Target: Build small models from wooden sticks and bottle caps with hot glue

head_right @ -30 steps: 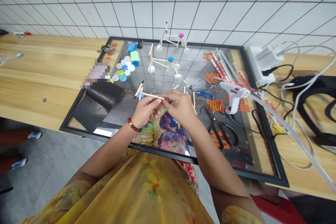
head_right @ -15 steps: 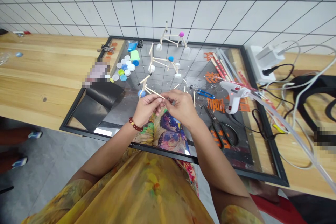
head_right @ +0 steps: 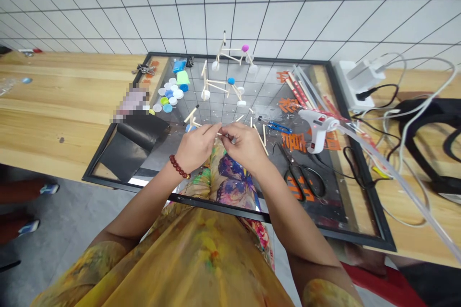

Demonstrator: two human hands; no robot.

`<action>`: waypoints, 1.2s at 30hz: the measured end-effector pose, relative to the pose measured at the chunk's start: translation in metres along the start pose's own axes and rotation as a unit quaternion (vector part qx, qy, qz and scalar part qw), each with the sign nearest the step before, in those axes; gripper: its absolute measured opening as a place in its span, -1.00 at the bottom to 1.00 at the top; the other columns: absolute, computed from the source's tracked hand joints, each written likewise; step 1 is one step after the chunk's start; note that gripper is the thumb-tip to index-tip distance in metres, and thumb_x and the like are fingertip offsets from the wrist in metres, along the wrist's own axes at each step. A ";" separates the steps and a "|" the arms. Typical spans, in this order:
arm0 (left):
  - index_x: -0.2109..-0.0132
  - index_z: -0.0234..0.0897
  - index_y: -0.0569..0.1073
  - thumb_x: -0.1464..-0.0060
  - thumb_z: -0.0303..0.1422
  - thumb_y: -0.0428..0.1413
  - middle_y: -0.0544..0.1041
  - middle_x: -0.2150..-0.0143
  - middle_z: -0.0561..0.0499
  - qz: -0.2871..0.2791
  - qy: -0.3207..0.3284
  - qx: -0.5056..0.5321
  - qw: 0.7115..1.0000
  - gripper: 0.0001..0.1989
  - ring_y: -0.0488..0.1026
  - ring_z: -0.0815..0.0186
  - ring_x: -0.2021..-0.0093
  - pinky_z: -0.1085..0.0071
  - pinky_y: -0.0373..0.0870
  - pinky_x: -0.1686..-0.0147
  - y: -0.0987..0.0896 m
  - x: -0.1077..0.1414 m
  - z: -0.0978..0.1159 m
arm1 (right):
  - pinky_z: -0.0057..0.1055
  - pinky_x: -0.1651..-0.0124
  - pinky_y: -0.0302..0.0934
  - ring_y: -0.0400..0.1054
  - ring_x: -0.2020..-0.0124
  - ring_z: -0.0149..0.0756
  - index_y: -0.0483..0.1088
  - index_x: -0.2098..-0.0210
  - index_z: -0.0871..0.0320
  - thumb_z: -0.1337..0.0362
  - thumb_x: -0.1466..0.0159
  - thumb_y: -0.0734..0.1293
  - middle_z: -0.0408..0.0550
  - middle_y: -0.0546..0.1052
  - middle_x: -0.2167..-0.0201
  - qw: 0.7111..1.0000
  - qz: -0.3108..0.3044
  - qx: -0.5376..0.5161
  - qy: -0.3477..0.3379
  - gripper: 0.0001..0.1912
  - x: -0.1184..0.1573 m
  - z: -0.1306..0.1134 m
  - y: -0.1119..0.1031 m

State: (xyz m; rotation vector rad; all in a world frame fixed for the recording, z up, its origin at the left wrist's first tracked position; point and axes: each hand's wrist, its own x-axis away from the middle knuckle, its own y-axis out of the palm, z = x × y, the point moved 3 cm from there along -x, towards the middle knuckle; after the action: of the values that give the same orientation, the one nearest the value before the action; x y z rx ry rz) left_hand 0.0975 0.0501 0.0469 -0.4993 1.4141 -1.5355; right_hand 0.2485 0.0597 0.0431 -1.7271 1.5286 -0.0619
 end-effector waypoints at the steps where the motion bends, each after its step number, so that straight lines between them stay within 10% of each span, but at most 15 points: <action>1: -0.18 -0.32 0.45 -0.27 -0.53 -0.08 0.59 0.08 -0.16 -0.012 -0.002 -0.017 1.000 -0.60 0.58 0.19 0.16 0.35 0.48 0.23 0.001 -0.002 -0.001 | -0.40 0.33 0.28 0.40 0.45 -0.34 0.56 0.35 0.13 0.40 -0.18 0.31 -0.09 0.54 0.46 1.000 0.004 -0.004 0.003 -0.84 0.000 0.001 0.000; 15: -0.03 -0.21 0.54 -0.27 -0.49 -0.07 0.59 0.04 -0.06 -0.015 -0.009 -0.022 1.000 -0.66 0.55 0.25 0.15 0.39 0.37 0.30 -0.009 -0.006 -0.001 | -0.37 0.28 0.26 0.39 0.44 -0.34 0.55 0.35 0.13 0.26 -0.20 0.36 -0.10 0.58 0.42 0.997 -0.014 -0.020 0.071 -0.88 -0.001 0.022 0.007; 28: -0.04 -0.20 0.54 -0.31 -0.43 -0.06 0.60 0.00 -0.06 0.004 -0.022 0.013 1.000 -0.69 0.58 0.24 0.11 0.39 0.43 0.22 -0.011 -0.009 -0.010 | -0.19 0.09 0.21 0.48 0.08 -0.01 0.50 0.15 0.11 0.15 -0.17 0.41 0.03 0.61 0.12 0.922 -0.230 0.259 0.175 -0.72 0.014 0.017 0.002; 36: 0.02 -0.21 0.56 -0.31 -0.43 -0.04 0.61 0.03 -0.09 0.017 -0.023 0.022 0.999 -0.71 0.57 0.23 0.13 0.38 0.45 0.22 -0.014 -0.009 -0.013 | -0.26 0.13 0.31 0.47 0.25 -0.19 0.53 0.07 0.21 0.31 -0.11 0.39 0.02 0.60 0.25 0.988 -0.071 0.066 0.120 -0.63 0.020 0.029 -0.015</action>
State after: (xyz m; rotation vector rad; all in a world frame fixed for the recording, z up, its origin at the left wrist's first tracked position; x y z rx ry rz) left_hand 0.0862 0.0630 0.0598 -0.4792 1.3452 -1.5158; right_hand 0.2812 0.0566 0.0236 -1.7674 1.5299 -0.4487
